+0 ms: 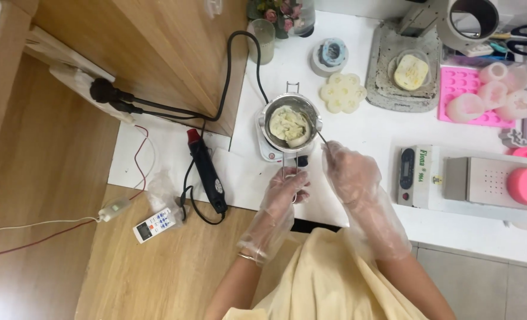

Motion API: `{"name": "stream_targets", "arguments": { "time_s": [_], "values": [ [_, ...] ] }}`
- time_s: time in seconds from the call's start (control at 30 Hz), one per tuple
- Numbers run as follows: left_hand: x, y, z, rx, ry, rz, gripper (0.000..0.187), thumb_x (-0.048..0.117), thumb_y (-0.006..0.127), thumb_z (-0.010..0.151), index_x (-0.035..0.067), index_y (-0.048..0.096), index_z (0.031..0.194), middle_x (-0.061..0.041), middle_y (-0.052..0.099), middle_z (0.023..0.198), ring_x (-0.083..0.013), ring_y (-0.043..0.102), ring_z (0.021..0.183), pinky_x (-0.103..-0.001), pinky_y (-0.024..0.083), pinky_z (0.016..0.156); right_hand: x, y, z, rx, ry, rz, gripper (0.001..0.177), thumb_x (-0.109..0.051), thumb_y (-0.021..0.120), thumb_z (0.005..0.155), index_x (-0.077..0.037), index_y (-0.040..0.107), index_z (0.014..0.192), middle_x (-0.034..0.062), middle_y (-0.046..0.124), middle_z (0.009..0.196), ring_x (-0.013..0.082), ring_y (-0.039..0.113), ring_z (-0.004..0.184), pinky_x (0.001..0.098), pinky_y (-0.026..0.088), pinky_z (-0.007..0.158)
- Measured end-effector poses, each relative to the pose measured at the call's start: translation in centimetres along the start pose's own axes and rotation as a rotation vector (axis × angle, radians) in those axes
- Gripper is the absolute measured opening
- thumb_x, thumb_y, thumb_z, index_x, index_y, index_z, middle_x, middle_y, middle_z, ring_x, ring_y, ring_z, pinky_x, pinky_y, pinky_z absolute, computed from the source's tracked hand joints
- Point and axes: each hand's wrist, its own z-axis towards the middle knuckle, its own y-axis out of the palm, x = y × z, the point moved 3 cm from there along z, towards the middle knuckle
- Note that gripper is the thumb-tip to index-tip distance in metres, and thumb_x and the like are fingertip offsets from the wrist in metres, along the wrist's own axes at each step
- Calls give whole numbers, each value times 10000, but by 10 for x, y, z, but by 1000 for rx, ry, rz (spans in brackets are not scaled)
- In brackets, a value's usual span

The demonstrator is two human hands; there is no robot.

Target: Melting candle wax in a pot on an electric heater, stirring it, and applying heat with a heat gun.

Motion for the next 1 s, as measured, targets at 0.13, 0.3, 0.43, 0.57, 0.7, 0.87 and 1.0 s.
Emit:
{"name": "stream_targets", "arguments": {
  "time_s": [0.13, 0.3, 0.43, 0.57, 0.7, 0.87, 1.0],
  "values": [
    [25, 7, -8, 50, 35, 37, 355, 290, 813, 842, 105, 623, 1078, -31, 696, 863, -115, 637, 631, -255, 525, 561, 7, 4, -10, 92, -14, 93, 256, -267, 584, 1006, -77, 665, 854, 184, 631, 627, 398, 639, 579, 489, 509, 534],
    [18, 10, -4, 71, -22, 11, 315, 329, 754, 908, 68, 647, 1048, -52, 668, 785, -139, 615, 588, -253, 504, 539, 20, 2, -5, -3, 9, 71, 225, -259, 607, 956, -65, 633, 844, 178, 657, 631, 396, 657, 614, 491, 520, 582],
    [-4, 5, 14, 71, 18, -17, 300, 332, 744, 922, 61, 641, 1001, -28, 606, 701, -128, 550, 516, -265, 464, 472, 27, -10, -1, 67, -50, 81, 204, -244, 611, 971, -69, 643, 871, 186, 661, 652, 398, 658, 621, 491, 520, 578],
    [-5, 13, 14, 33, 44, -58, 296, 340, 745, 936, 79, 605, 942, -9, 550, 640, -111, 487, 470, -269, 399, 421, 44, 0, 0, 121, -205, 91, 178, -210, 603, 991, -74, 646, 884, 176, 659, 667, 367, 662, 608, 472, 523, 564],
    [5, 23, 4, 123, -21, -72, 299, 342, 744, 943, 108, 563, 905, 17, 521, 638, -95, 453, 465, -278, 402, 424, 45, 4, 6, 139, -264, 51, 212, -217, 632, 980, -89, 633, 811, 152, 646, 638, 338, 654, 570, 450, 519, 525],
    [-1, 23, 3, 79, -7, -84, 262, 348, 726, 928, 122, 594, 918, 29, 521, 649, -91, 462, 494, -266, 398, 439, 47, 10, 18, 247, -317, 64, 227, -220, 651, 973, -101, 615, 783, 130, 625, 625, 326, 637, 564, 439, 514, 520],
    [3, 34, -8, 60, -13, -183, 285, 352, 758, 930, 122, 591, 913, 40, 514, 664, -78, 429, 518, -233, 359, 456, 47, 24, 35, 264, -345, 25, 296, -242, 646, 1011, -97, 588, 760, 114, 614, 636, 299, 634, 582, 410, 516, 528]
  ]
}}
